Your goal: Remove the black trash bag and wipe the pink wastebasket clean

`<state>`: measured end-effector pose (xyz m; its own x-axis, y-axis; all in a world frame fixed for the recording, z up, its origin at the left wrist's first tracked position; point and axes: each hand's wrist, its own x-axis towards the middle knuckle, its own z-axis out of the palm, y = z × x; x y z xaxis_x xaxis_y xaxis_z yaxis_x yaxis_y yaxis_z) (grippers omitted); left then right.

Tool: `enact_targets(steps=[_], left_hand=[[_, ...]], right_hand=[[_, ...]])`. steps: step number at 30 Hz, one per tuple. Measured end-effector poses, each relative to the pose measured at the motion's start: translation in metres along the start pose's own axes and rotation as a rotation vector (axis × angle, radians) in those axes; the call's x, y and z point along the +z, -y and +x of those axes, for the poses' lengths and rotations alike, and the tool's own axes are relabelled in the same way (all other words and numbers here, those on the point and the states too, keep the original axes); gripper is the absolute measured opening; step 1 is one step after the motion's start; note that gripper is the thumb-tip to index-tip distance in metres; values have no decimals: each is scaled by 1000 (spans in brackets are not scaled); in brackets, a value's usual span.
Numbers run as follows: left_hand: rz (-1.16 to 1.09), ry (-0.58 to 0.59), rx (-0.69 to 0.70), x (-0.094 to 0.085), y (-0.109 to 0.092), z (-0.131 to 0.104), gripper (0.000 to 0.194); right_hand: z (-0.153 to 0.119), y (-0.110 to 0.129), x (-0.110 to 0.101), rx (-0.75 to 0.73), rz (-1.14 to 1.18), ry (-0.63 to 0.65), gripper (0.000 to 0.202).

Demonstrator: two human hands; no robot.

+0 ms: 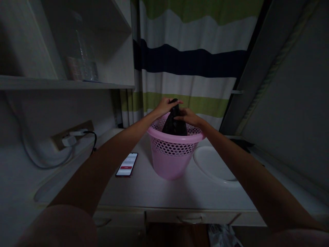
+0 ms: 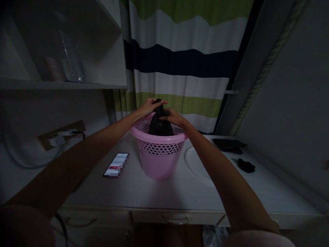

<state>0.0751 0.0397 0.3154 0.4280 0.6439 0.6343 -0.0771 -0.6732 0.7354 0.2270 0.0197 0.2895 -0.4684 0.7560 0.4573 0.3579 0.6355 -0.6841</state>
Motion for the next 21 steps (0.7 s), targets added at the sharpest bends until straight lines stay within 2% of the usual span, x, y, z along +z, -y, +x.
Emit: enact_targets(steps=[3,5,10,17,21], left_hand=[[73,-52,42,3,4,-2,27],[108,-89,56,4,6,-2,27],[111,-122,46,5,10,-4,27],[130,5,-52,4,11,-13,32],[131,109,-30,4,14,-16,33]], right_hand=[[-3,-5,-5,14,-47,-22,19],[-4,-7,-6,3,-55,-56,20],[-8,-2,-3,40,13,-17,23],[-9,3,-2,120,-147,-113,12],[-9,3,-2,123,-226,-151,12]])
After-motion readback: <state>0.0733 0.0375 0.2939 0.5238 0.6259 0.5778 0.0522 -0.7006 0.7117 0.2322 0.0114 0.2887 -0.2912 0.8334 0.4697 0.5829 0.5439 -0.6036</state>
